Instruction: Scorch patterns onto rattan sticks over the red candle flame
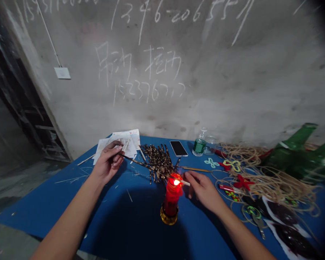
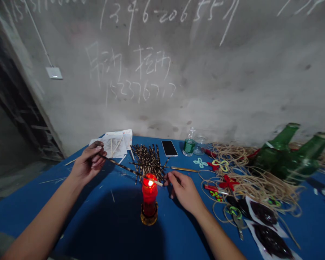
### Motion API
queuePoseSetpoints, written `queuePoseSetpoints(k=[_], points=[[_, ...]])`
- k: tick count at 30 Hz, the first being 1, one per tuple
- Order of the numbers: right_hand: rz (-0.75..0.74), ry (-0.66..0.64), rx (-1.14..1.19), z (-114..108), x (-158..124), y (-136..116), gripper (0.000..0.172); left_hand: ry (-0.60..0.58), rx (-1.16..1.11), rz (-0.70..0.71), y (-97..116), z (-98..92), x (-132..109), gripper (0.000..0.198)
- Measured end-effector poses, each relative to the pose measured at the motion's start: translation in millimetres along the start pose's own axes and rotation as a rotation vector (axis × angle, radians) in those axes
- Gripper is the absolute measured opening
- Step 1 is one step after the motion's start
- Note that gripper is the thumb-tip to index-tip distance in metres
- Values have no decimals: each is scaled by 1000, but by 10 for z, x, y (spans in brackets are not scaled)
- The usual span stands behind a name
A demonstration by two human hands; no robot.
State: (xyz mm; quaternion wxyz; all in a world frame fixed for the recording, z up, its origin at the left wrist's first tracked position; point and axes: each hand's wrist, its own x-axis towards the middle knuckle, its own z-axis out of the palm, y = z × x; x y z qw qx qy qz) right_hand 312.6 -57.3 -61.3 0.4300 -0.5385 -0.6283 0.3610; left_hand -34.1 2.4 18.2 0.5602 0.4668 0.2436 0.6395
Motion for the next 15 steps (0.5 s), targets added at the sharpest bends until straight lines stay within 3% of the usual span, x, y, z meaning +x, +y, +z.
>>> queuePoseSetpoints(k=[15], points=[[-4, -34, 9, 14, -8, -27, 48, -29, 8, -41, -51, 46, -20, 27]])
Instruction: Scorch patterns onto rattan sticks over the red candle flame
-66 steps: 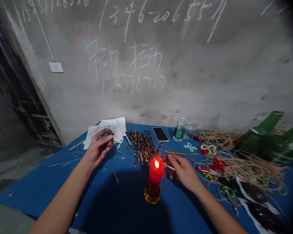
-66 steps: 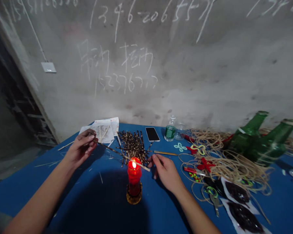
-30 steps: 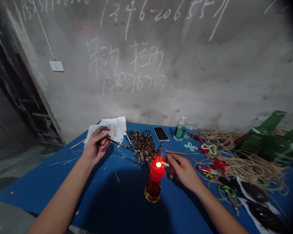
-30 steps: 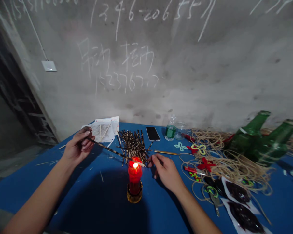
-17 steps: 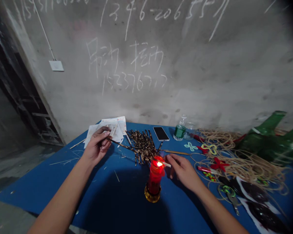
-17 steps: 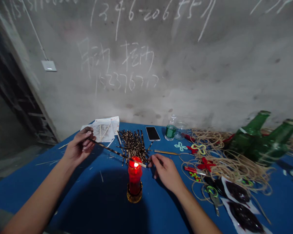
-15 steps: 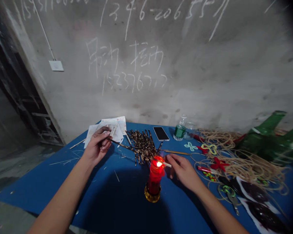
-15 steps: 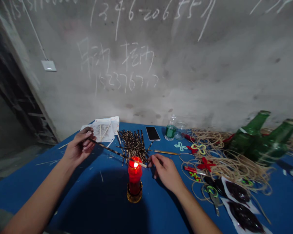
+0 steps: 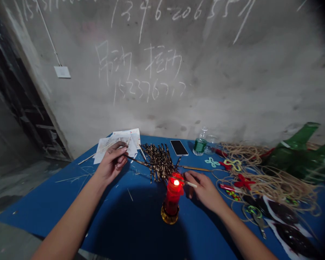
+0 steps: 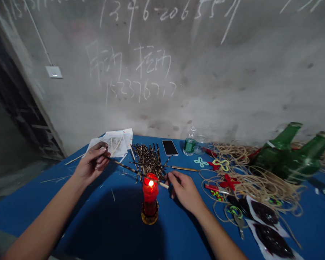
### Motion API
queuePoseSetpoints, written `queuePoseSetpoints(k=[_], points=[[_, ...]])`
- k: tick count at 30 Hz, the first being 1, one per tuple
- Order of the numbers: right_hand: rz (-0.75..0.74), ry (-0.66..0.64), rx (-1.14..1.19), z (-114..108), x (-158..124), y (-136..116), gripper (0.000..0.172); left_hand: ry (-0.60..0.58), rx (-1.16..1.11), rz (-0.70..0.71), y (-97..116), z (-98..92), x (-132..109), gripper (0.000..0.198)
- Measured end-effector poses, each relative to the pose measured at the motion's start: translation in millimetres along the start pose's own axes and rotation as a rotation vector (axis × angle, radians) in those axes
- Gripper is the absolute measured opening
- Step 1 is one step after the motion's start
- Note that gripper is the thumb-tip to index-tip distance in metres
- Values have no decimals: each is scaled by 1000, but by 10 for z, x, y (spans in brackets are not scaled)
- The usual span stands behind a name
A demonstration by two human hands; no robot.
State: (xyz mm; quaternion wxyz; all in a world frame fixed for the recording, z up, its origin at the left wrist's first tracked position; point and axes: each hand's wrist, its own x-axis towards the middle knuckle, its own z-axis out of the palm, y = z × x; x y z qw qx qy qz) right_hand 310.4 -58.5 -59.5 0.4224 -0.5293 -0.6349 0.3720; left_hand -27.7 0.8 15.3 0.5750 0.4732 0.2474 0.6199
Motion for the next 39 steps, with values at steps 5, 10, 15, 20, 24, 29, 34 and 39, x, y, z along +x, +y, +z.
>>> queuePoseSetpoints(k=[5, 10, 15, 20, 24, 29, 34, 39], points=[[-9, -25, 5, 5, 0, 14, 47, -23, 34, -19, -45, -25, 1, 29], [-21, -53, 9, 3, 7, 69, 43, -40, 38, -24, -65, -17, -14, 30], [-31, -96, 36, 8, 2, 72, 33, -48, 42, -26, -81, 1, -16, 29], [-72, -181, 93, 13, -39, -22, 31, -62, 45, -35, -84, 35, -32, 29], [-120, -203, 149, 6, -101, -68, 37, -77, 39, -45, -88, 65, -40, 30], [-143, -274, 155, 9, -172, 29, 58, -92, 48, -49, -107, 74, -46, 30], [-116, -382, 78, 43, -204, 89, 67, -99, 52, -56, -123, 75, -59, 29], [-159, -367, -11, 49, -212, -81, 67, -103, 56, -66, -121, 92, -71, 30]])
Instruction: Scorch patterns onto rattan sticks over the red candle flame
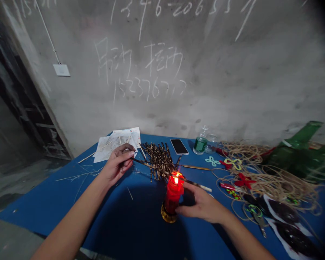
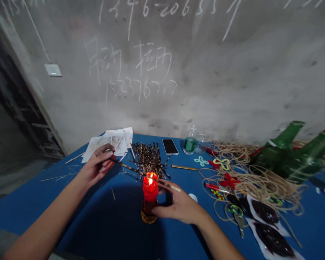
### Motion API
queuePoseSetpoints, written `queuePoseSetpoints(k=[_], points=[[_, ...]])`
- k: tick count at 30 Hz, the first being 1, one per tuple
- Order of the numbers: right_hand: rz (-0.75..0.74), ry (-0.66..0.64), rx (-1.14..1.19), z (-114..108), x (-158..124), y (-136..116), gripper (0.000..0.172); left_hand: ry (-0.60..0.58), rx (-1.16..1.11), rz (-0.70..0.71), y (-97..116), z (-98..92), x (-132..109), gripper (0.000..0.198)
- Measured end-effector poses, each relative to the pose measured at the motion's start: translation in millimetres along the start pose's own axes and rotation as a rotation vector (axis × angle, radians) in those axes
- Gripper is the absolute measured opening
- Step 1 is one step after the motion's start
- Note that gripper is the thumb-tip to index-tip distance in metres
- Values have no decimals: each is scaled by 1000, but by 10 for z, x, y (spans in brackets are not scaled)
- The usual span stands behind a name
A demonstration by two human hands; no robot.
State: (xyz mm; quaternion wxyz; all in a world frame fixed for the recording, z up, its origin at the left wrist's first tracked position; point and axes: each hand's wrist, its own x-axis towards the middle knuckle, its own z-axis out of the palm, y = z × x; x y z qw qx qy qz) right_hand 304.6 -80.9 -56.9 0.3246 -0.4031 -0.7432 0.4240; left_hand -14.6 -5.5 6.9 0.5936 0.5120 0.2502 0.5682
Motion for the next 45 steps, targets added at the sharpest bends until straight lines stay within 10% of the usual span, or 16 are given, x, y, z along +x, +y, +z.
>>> queuePoseSetpoints(k=[45], points=[[-98, -11, -145, 168, 24, -179, 40, -21, 8, -23, -25, 60, -19, 31]])
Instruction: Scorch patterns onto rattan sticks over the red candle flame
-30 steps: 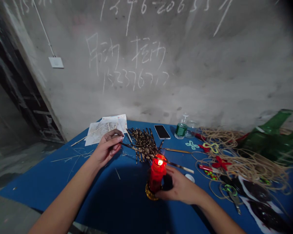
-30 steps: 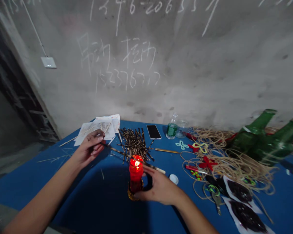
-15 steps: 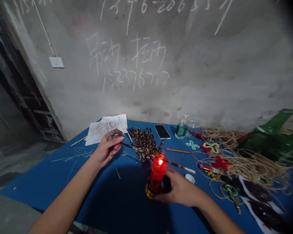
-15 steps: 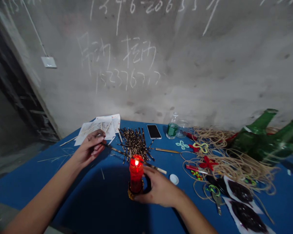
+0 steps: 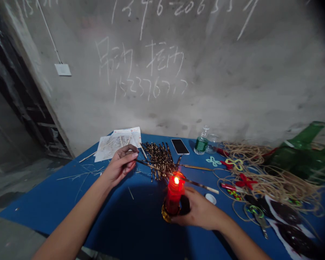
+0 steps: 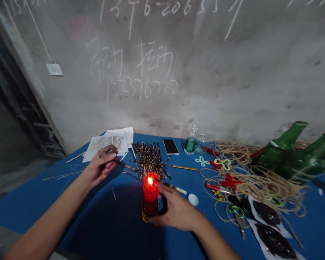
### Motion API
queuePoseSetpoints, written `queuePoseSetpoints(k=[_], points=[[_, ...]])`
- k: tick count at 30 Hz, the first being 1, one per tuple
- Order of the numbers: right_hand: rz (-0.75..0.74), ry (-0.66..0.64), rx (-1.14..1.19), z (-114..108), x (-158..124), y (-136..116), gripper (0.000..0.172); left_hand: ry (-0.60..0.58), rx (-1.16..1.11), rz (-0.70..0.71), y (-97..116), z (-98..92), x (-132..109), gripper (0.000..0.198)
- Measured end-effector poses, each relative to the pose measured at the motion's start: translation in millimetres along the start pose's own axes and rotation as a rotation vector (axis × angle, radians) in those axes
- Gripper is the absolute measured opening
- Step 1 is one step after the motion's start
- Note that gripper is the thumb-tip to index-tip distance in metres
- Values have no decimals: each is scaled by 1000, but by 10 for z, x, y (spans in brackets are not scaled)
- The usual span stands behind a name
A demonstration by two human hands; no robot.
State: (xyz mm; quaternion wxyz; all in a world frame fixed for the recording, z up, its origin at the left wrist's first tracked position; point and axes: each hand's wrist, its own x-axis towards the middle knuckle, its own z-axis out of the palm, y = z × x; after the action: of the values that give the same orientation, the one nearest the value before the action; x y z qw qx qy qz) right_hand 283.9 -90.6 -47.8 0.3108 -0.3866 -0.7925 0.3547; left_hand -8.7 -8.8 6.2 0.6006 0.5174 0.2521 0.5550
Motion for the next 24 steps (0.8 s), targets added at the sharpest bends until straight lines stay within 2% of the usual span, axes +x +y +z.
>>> queuePoseSetpoints(k=[16, 24], points=[[23, -6, -56, -15, -21, 7, 48, -31, 29, -7, -37, -23, -10, 31], [25, -8, -64, -13, -40, 14, 45, -41, 37, -3, -59, -46, 0, 30]])
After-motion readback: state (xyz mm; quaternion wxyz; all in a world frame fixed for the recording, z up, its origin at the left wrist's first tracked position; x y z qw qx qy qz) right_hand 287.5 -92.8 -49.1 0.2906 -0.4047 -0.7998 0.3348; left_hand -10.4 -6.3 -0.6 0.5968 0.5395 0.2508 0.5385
